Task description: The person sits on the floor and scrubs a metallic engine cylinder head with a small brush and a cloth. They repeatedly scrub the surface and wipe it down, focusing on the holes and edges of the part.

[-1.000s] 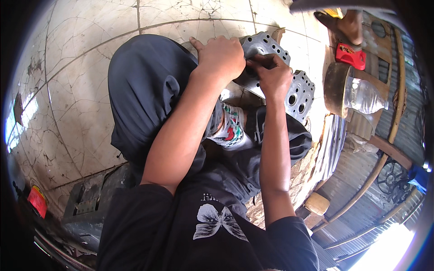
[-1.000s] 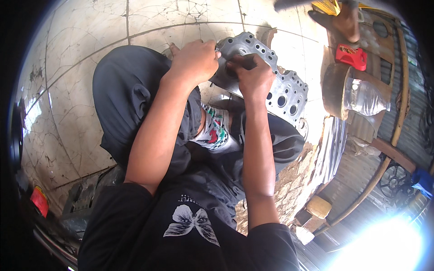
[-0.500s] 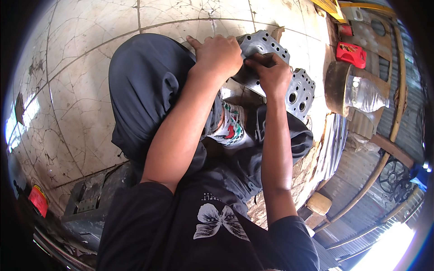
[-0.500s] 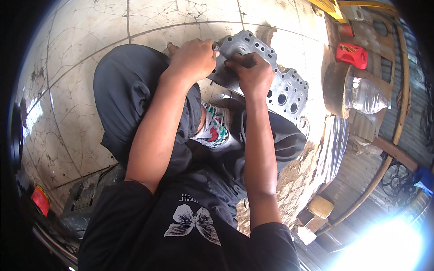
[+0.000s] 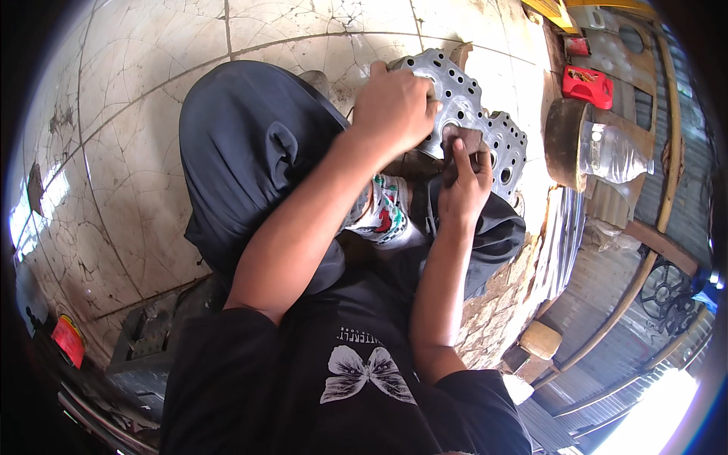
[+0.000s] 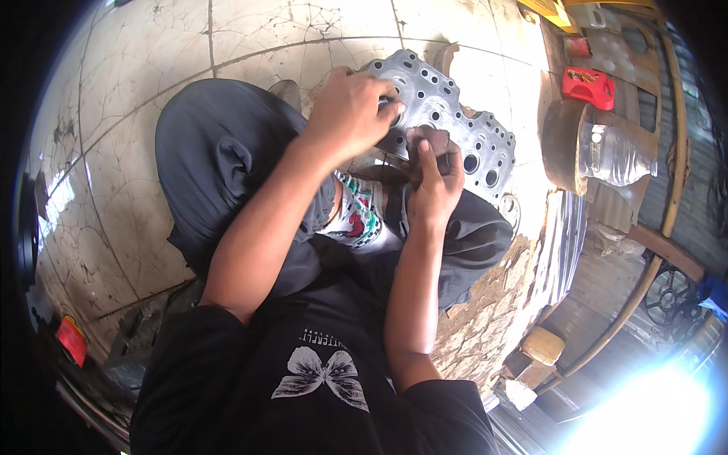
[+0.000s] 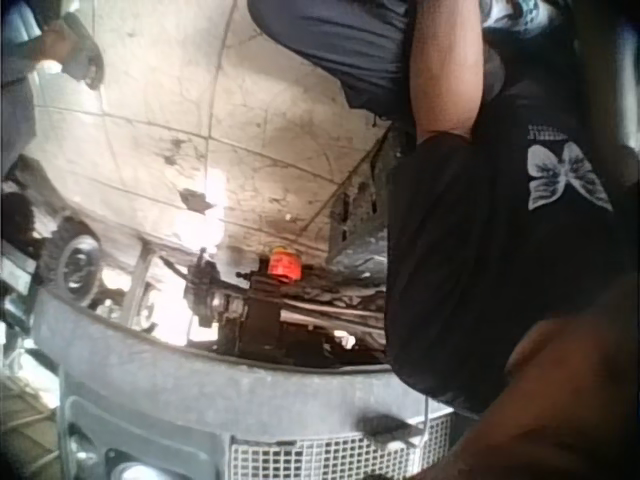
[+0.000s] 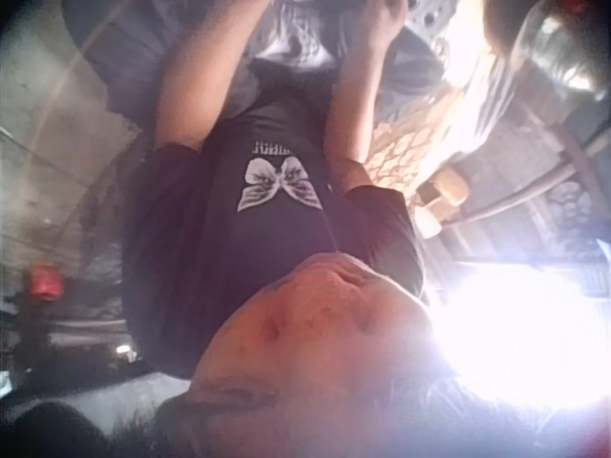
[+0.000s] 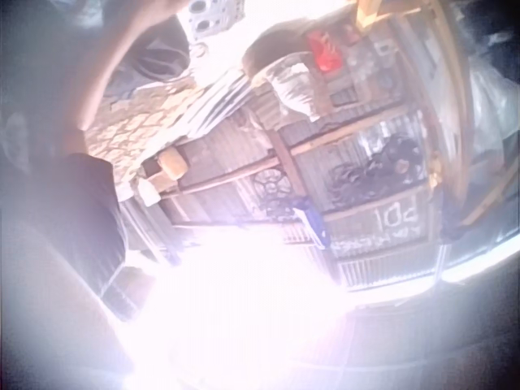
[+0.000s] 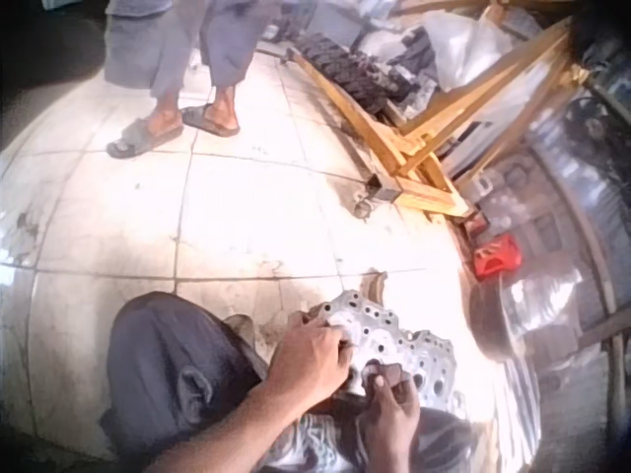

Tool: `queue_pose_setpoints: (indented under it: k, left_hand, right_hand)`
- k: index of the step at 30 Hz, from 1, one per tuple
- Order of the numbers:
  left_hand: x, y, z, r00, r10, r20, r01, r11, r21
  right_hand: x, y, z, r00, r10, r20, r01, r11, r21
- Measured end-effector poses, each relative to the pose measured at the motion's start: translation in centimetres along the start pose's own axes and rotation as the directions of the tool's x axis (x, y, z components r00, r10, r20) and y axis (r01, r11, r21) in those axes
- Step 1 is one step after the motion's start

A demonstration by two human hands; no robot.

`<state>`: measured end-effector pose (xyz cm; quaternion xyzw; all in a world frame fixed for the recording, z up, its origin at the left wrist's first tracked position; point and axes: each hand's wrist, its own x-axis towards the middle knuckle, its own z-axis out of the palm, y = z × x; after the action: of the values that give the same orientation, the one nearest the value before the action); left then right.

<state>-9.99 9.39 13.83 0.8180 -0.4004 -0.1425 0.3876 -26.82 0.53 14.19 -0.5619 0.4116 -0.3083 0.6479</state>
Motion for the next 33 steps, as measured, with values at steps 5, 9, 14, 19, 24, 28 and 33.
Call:
queue_pose_setpoints:
  k: [5, 9, 14, 19, 24, 28, 33]
  left_hand:
    - [-2.7, 1.4, 2.3, 0.941, -0.004, -0.339, -0.078, 0.970, -0.229]
    - [-3.0, 2.9, 2.0, 0.977, -0.007, 0.212, 0.160, 0.683, -0.713]
    - [-2.1, 1.8, 2.9, 0.918, 0.065, 0.392, 0.336, 0.399, -0.853]
    - [-2.2, 2.2, 2.6, 0.901, 0.130, 0.414, 0.367, 0.280, -0.887]
    - [-2.4, 2.3, 2.3, 0.919, 0.135, 0.371, 0.294, 0.393, -0.871]
    - [-2.4, 1.9, 3.1, 0.967, 0.109, 0.232, 0.126, 0.586, -0.801]
    - [-2.6, 2.4, 3.2, 0.978, 0.158, 0.136, 0.006, 0.629, -0.777]
  right_hand:
    - [-1.0, -0.6, -0.6, 0.995, -0.045, -0.083, 0.051, 0.996, 0.070]
    - [-1.2, -1.0, -0.7, 0.996, -0.055, -0.065, 0.061, 0.994, 0.095]
    - [-1.4, -2.8, -1.2, 0.987, -0.153, -0.045, 0.152, 0.988, -0.038]
    - [-2.3, -4.1, -1.5, 0.990, -0.141, -0.020, 0.133, 0.965, -0.226]
    - [-2.4, -3.1, -1.7, 0.992, -0.099, -0.075, 0.090, 0.990, -0.112]
    - [-3.1, -3.7, -0.7, 0.998, 0.005, -0.060, -0.003, 0.999, 0.033]
    - [-3.0, -2.7, -1.3, 0.988, -0.092, -0.122, 0.080, 0.992, -0.101]
